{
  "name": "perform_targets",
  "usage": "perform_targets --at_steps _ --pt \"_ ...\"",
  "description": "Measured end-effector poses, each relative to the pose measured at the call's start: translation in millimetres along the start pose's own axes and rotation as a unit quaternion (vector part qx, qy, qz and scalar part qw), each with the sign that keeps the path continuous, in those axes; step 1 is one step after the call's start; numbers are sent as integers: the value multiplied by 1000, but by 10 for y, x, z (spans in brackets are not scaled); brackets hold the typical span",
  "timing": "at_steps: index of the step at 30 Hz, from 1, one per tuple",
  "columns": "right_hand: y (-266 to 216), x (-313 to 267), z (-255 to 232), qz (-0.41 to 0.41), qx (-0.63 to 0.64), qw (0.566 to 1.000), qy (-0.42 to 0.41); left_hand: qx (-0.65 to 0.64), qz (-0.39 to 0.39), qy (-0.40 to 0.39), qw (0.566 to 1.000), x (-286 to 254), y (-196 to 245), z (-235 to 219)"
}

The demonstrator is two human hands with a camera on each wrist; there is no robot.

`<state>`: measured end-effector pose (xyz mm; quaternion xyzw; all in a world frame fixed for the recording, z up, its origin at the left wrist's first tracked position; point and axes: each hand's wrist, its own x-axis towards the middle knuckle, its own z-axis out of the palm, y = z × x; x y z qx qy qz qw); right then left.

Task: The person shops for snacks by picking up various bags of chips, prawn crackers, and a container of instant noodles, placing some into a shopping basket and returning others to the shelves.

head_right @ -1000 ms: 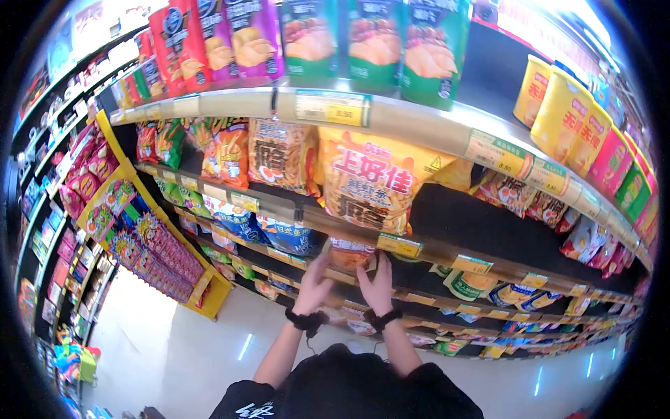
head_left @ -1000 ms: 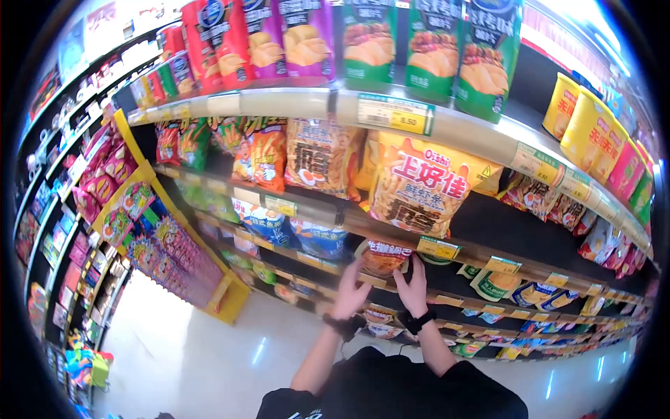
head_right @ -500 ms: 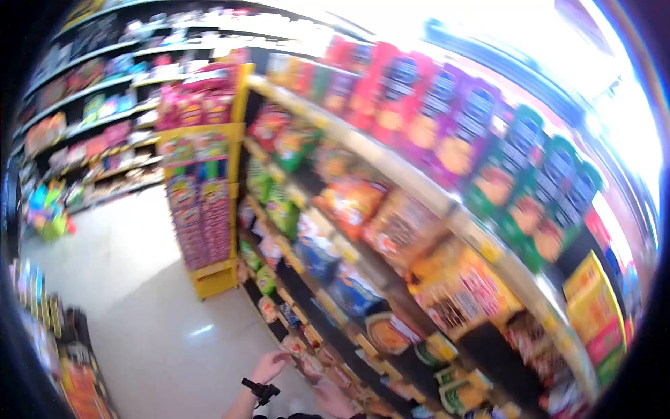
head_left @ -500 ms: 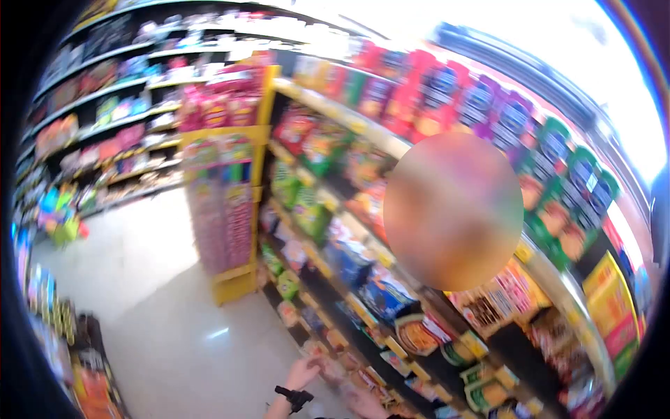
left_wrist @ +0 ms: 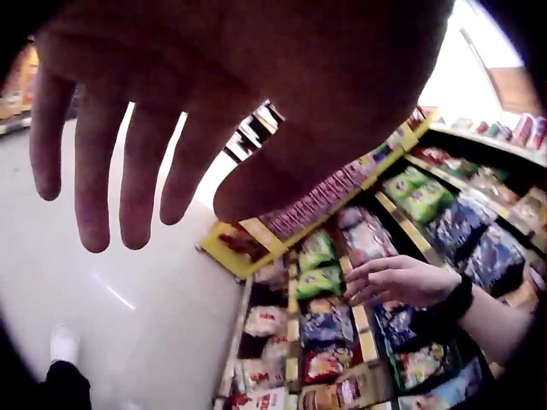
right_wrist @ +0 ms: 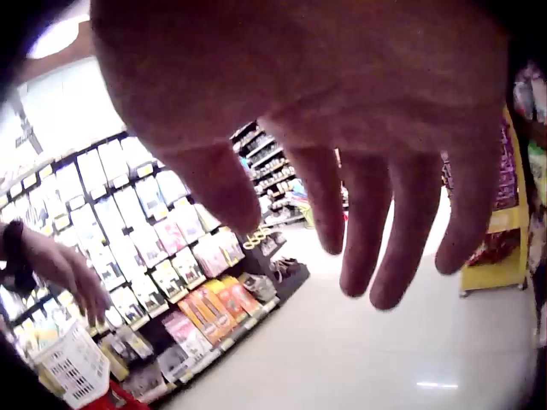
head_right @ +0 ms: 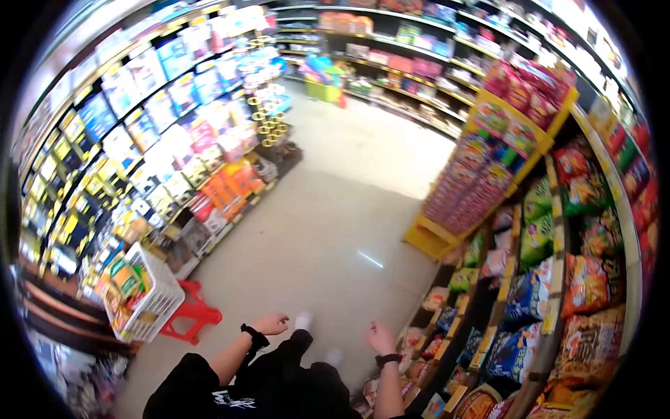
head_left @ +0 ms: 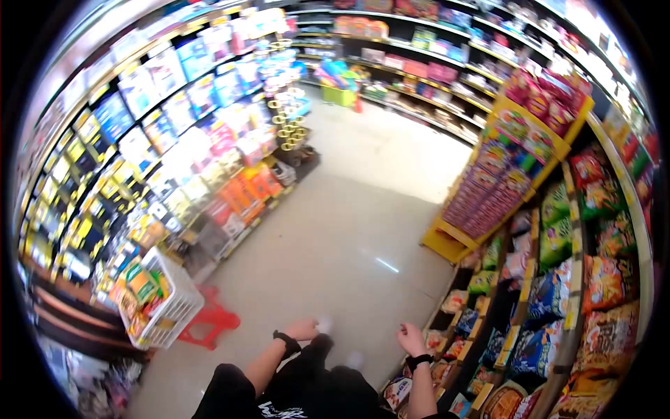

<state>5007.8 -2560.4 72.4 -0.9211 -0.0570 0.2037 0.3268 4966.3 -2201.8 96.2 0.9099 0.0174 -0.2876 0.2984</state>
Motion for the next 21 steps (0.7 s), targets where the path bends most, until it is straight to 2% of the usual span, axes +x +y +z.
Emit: perform_targets --at_steps 2,3,5,7,9,10,12,16,18,19,21 --pt "-290 49 -4 8 177 979 106 -96 -85 7 992 -281 -357 13" --pt "-360 109 71 -11 168 981 95 -110 -92 25 989 -405 -468 6" --pt "-469 211 335 -6 167 985 43 -208 -140 97 963 -701 -709 23" --pt "-798 162 479 -40 102 994 -10 -204 -158 139 956 -893 -994 56" --pt "-1166 79 614 -73 26 987 -143 -218 -192 171 942 -1077 -1172 -26" --pt "-1317 35 714 -85 12 984 -154 -233 -200 182 934 -1137 -1301 -15" --pt "-1574 -40 930 -103 28 971 -212 -265 -162 263 914 -1250 -1559 13" --pt "-2040 2 1552 -159 -44 952 -257 -291 -160 289 898 -1851 -1962 -78" --pt "-2363 -44 1837 -182 -173 920 -301 -370 -180 332 849 -2241 -2110 -117" --pt "-2535 -99 1937 -190 -187 915 -304 -381 -181 341 840 -2300 -2312 -8" --pt "-2949 -151 2192 -246 -107 895 -357 -454 -213 406 764 -2471 -2764 168"
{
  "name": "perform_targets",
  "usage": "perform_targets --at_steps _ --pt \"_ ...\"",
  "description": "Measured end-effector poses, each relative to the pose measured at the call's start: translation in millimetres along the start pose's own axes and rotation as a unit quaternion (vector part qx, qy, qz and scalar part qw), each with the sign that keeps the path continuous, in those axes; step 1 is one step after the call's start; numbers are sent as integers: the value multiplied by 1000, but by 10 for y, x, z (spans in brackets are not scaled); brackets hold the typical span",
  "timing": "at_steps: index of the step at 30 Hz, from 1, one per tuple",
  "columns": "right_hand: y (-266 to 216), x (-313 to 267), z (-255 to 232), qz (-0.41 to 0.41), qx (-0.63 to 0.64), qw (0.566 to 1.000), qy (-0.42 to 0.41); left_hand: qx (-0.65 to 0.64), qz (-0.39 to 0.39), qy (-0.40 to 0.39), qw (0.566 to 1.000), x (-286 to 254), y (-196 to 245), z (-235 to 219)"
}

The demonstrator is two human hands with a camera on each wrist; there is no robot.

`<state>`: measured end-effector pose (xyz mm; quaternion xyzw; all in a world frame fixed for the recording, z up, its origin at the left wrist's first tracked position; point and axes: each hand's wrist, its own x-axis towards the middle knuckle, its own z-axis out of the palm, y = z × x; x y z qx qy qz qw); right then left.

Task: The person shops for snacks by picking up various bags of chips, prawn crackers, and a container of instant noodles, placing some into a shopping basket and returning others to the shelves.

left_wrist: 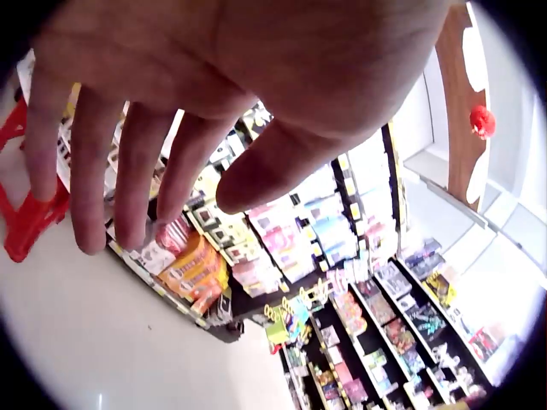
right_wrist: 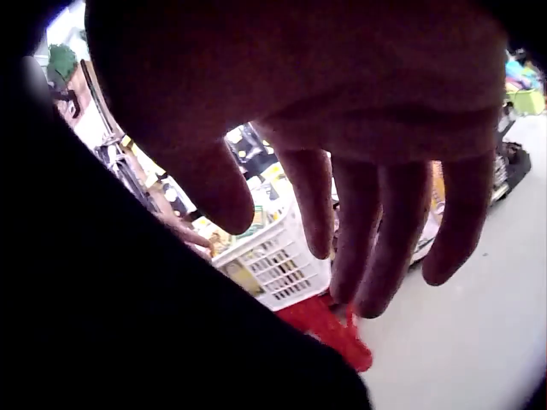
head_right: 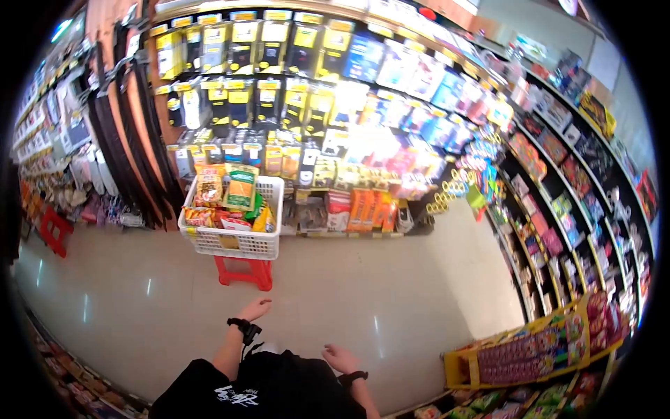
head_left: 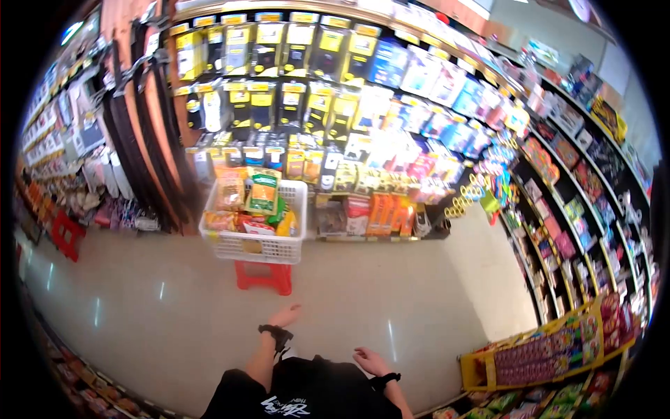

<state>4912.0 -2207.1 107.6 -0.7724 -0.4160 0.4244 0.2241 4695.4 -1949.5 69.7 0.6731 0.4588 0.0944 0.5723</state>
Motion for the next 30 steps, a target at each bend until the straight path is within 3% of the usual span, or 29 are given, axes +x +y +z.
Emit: perform_targets --at_steps 2,4,6,9,11,14,17,20,24,26,28,30 --pt "-323 279 107 -14 -9 1000 -18 -25 5 61 998 24 -276 -276" --pt "-536 478 137 -31 -97 994 -25 -58 3 117 991 -30 -474 -324" --pt "-671 581 203 -71 -137 988 -23 15 -22 155 988 -72 -641 -533" --pt "-914 592 223 -63 -19 997 -46 -64 -52 142 986 -56 -760 -690" --pt "-829 693 243 -50 -53 996 -56 -115 -86 126 982 -88 -876 -568" --pt "-821 866 166 -68 -112 987 -94 -96 -62 191 975 -47 -971 -551" --pt "-851 1135 165 -44 -159 976 -141 -70 -69 186 978 -126 -814 -585" --pt "-999 1434 132 -135 -109 973 -154 -5 -87 147 985 -243 -699 -621" --pt "-738 2060 125 -180 -55 969 -158 -16 -132 206 969 -134 -670 -663" --pt "-686 2324 8 -222 -133 957 -128 16 -146 229 962 13 -517 -840" --pt "-652 2497 -215 -152 -41 981 -118 1 -128 234 964 154 -539 -852" --pt "-713 2587 -548 -123 -59 987 -87 20 -126 202 971 250 -258 -964"
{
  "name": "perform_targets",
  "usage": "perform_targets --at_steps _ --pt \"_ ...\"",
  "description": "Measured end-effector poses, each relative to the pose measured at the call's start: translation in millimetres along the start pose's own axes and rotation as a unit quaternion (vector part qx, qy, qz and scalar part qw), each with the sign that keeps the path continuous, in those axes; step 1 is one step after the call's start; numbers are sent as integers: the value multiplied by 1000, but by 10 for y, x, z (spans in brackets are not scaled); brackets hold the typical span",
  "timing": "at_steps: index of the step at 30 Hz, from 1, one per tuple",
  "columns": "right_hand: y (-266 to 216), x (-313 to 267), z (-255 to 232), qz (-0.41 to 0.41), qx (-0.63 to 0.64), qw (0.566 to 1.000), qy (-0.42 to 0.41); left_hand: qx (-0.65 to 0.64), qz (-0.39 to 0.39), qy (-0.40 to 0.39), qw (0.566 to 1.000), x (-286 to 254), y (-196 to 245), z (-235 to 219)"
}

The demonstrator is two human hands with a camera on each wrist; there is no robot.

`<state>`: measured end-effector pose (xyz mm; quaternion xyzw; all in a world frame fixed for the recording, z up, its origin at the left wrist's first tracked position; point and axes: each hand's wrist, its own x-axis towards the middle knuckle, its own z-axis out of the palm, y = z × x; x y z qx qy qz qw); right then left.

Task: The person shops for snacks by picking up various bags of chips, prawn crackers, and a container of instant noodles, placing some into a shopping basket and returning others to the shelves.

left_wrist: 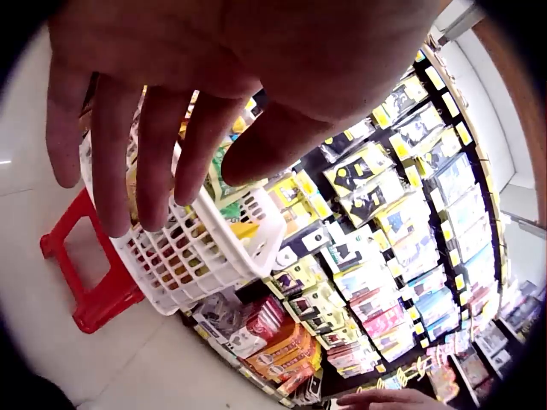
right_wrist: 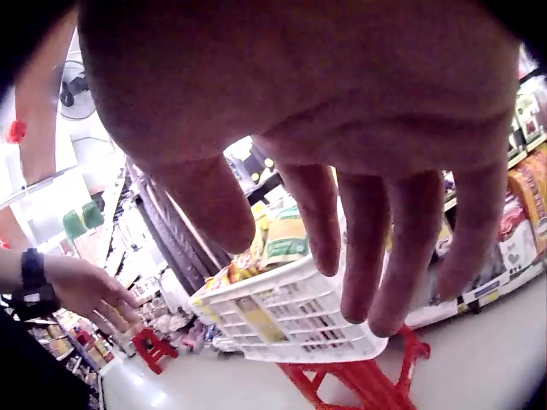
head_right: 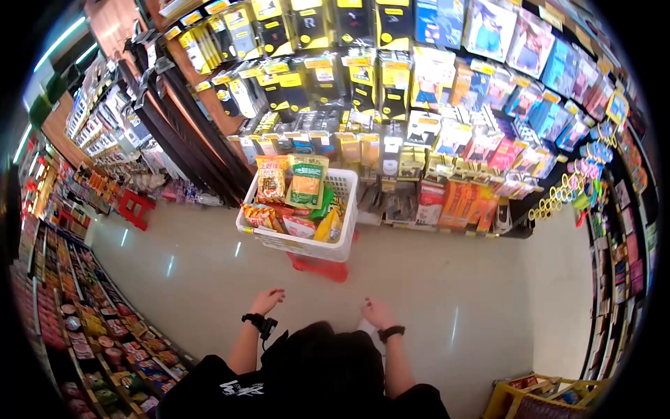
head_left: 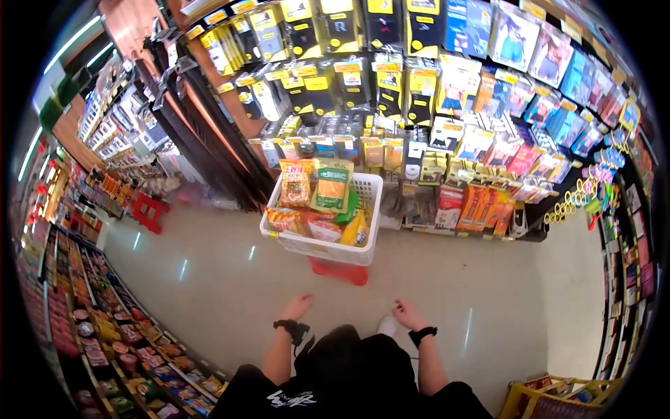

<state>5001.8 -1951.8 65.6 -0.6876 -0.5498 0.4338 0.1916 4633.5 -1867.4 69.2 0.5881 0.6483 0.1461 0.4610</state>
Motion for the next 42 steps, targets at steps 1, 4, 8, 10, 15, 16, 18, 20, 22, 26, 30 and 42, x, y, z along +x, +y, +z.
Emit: perform_targets --at_steps 1,4,8,10,15,16,18,20,22,26,30,42 --pt "17 -26 -135 5 6 1000 -4 -48 -11 -2 999 -41 255 -31" --pt "125 -16 -517 16 62 997 50 -119 -46 -4 992 -31 767 -34" --pt "256 25 -765 50 91 992 68 -136 -19 -13 990 234 940 -40" --pt "303 90 -794 68 88 992 65 -136 -14 -13 991 332 1014 -48" --pt "381 377 -646 67 33 993 96 -149 -8 9 989 602 1257 -200" --pt "235 396 -677 69 29 993 96 -156 -6 21 987 694 1281 -234" --pt "-109 459 -702 79 45 994 62 -148 30 29 988 924 1326 -271" --pt "-382 599 -680 54 68 994 63 -141 63 35 987 1198 1361 -266" --pt "-723 757 -660 31 91 993 65 -133 115 76 982 1521 1467 -220" --pt "-1307 1353 -587 -68 236 968 45 -151 171 84 970 2317 1503 -197" --pt "-1711 2221 -402 -64 268 960 52 -130 140 140 971 2666 1664 -384" --pt "-1588 4283 365 83 306 937 145 -17 89 204 975 3556 1333 -272"
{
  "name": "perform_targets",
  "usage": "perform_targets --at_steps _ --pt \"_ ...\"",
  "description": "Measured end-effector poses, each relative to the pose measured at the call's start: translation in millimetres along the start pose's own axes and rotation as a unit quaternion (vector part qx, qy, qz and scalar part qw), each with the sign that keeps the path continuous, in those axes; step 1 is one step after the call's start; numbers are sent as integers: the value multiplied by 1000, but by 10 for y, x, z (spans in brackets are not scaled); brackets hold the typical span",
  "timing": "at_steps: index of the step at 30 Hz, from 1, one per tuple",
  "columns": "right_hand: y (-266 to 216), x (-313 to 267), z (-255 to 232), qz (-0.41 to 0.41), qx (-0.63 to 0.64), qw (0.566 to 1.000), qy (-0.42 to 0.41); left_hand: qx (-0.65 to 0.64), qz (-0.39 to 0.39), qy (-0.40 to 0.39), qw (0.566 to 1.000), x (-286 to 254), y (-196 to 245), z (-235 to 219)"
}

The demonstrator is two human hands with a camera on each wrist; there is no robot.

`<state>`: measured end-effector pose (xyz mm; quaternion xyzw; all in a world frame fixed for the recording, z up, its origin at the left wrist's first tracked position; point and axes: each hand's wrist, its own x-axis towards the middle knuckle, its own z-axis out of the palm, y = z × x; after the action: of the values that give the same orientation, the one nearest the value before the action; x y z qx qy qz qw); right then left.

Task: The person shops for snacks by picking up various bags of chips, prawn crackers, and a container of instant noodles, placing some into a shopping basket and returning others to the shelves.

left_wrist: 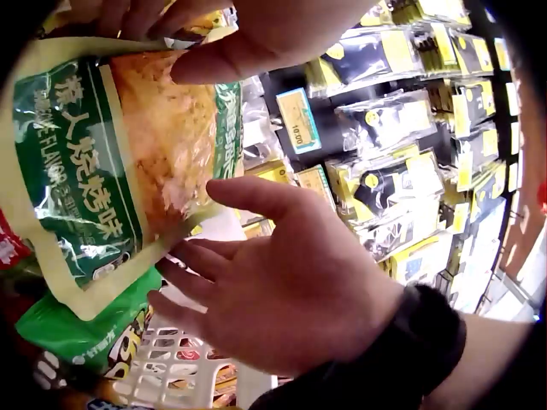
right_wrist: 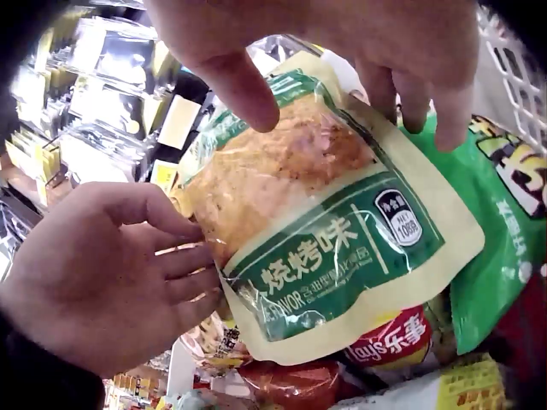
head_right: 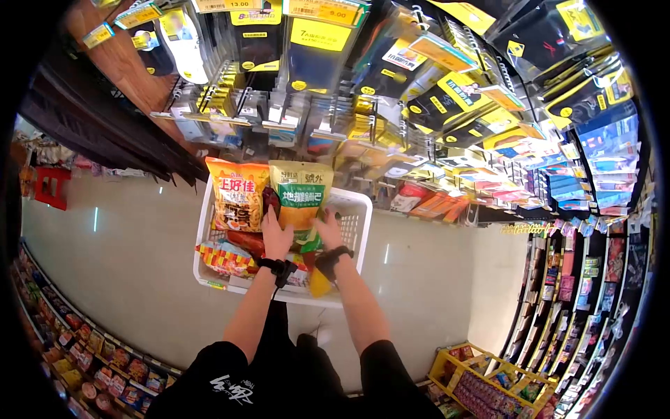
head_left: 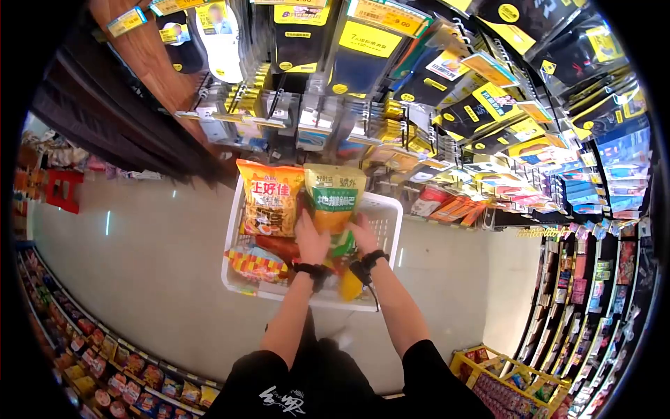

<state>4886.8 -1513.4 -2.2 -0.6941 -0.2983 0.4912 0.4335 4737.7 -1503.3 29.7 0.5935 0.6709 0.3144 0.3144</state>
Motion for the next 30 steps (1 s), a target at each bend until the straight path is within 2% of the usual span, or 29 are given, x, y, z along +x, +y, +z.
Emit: perform_targets --at_steps 2,3,5,6,8,9,10,12,13,15,16,18,22,23,24,25,26,28,30 --pt "-24 -36 20 27 71 996 -49 -37 -3 -55 998 74 -97 38" --pt "-63 -59 16 26 73 996 -47 -36 0 -56 998 96 -78 8" --pt "-161 -157 -70 -15 120 987 -105 -75 27 -71 994 67 8 -57" --pt "-203 -266 -123 -18 122 988 -96 -76 34 -76 994 26 89 -108" --pt "-341 -479 -309 -80 135 987 -28 -63 92 -77 991 -57 329 -185" --pt "-754 -763 -390 -65 82 994 -8 -58 112 -88 988 -128 579 -298" --pt "-740 -858 -525 -106 38 993 23 -63 152 -81 983 -218 788 -358" --pt "-798 -1203 -831 -128 25 988 82 -61 230 -64 969 -398 1058 -307" --pt "-820 -1393 -976 -145 35 983 109 -62 235 -126 962 -493 1355 -440" --pt "-1060 -2014 -1256 -137 72 978 138 -103 317 -169 928 -718 1708 -437" --pt "-1120 -2346 -1380 -123 105 975 152 -115 350 -205 907 -859 1857 -434" --pt "-927 -3006 -1562 -119 105 959 233 -107 367 -352 854 -1214 2059 -379" --pt "-498 -4244 -1674 -104 173 881 429 -125 481 -448 743 -2354 2369 -122" --pt "-298 -4541 -1658 -109 194 839 497 -99 487 -511 701 -2649 2359 -31" --pt "-85 -4806 -1651 -106 212 817 526 -65 491 -562 662 -2953 2389 43" --pt "96 -5057 -1617 -106 227 800 546 -46 491 -618 612 -3312 2514 -86" --pt "119 -5323 -1573 -112 263 781 556 -81 474 -656 582 -3538 2429 51" --pt "483 -5785 -1418 -157 268 725 615 -69 475 -733 482 -4122 2411 -120" --pt "941 -6123 -1173 -127 278 659 688 -63 481 -773 409 -4617 2133 -60"
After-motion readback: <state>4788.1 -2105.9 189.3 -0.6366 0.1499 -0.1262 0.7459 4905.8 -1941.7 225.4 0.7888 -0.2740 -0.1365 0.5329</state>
